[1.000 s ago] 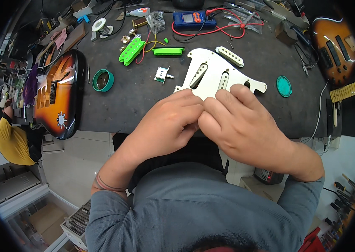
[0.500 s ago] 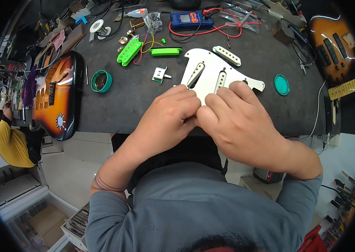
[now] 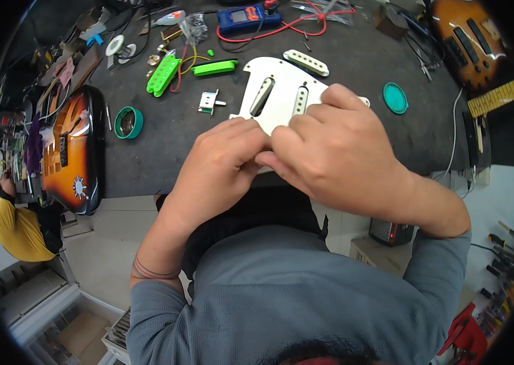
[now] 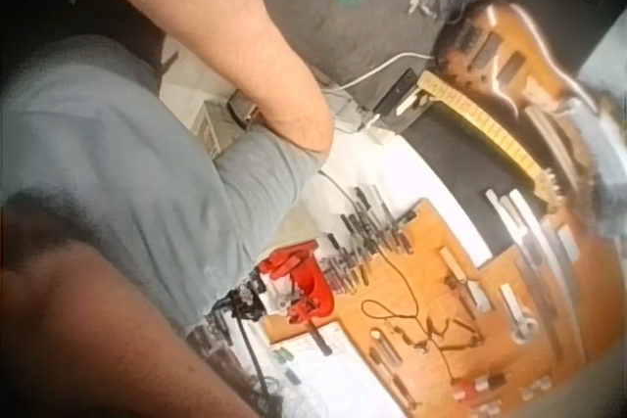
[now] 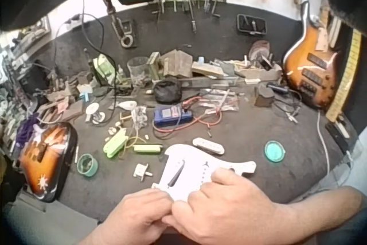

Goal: The person assembles a guitar pickguard by inserting and pressing components into the white plastic plate by hand and using a screwdriver to tighten fasteners.

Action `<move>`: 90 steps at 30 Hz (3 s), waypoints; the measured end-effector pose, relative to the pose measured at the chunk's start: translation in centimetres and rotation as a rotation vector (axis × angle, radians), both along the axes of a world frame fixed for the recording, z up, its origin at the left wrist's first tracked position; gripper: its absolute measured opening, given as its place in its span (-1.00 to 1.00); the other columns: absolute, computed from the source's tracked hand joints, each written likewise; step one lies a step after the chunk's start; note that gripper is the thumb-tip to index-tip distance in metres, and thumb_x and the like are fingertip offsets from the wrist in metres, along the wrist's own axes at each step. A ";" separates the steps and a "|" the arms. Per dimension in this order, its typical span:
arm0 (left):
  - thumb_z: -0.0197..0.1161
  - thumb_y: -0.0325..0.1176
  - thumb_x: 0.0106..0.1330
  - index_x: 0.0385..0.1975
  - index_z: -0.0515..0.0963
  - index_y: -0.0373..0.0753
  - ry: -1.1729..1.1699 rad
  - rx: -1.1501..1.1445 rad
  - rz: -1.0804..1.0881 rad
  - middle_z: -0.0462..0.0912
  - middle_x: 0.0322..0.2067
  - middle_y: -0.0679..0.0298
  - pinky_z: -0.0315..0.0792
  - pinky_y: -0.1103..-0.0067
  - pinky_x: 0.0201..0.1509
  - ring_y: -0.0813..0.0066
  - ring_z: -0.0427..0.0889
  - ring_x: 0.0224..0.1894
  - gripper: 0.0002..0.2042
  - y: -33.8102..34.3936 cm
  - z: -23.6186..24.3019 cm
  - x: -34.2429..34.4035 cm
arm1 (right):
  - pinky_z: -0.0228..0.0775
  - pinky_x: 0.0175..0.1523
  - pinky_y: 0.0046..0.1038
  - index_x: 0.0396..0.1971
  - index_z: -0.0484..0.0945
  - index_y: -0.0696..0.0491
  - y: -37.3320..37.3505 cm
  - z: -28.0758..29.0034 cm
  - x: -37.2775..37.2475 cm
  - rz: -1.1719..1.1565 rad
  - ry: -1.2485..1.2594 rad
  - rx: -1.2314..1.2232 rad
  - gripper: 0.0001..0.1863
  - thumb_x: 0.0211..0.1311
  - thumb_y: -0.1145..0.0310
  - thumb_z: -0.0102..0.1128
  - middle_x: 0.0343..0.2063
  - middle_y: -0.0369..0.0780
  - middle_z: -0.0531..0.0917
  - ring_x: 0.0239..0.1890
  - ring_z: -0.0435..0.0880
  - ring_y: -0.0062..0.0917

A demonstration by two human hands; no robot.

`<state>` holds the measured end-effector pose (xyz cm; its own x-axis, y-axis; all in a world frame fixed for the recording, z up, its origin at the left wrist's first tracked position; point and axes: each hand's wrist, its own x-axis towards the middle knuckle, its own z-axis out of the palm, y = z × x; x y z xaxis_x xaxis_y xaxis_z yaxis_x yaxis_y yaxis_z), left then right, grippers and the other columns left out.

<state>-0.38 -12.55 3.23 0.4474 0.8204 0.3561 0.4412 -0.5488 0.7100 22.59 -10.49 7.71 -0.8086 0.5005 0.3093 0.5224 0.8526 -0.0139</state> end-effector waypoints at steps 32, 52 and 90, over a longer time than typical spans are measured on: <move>0.54 -0.61 0.30 -0.06 0.74 -0.41 -0.202 -0.131 0.035 0.81 -0.23 0.18 0.60 0.49 -0.03 0.36 0.75 -0.20 -0.76 0.0 -1.0 -0.4 | 0.45 0.41 -0.28 -0.36 0.70 0.05 0.6 -1.0 -0.3 0.169 0.107 0.233 -0.89 0.38 0.37 0.34 -0.47 -0.26 0.79 -0.21 0.86 -0.43; 0.54 -0.57 0.34 -0.06 0.75 -0.39 -0.181 -0.195 -0.140 0.85 -0.17 0.16 0.62 0.45 0.00 0.26 0.77 -0.15 -0.79 0.8 -0.6 -1.4 | 0.46 0.29 -0.36 -0.20 0.72 0.01 0.3 -0.9 -0.2 0.135 0.182 0.219 -0.90 0.37 0.34 0.35 -0.36 -0.27 0.81 -0.14 0.84 -0.42; 0.33 -0.58 0.60 0.07 0.56 -0.41 -0.656 -0.229 0.080 0.82 -0.11 0.06 0.67 0.55 -0.03 0.44 0.79 -0.14 -0.83 -0.2 -0.3 -1.5 | 0.47 0.16 -0.26 -0.09 0.72 0.10 0.0 -5.4 0.2 -0.055 0.542 -0.641 -0.89 0.51 0.41 0.39 -0.16 -0.20 0.75 -0.03 0.73 -0.35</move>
<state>-1.92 -12.77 2.93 0.1343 0.9286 0.3460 -0.0858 -0.3369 0.9376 22.81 -10.48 2.29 -0.5995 0.7459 0.2904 0.3438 0.5676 -0.7481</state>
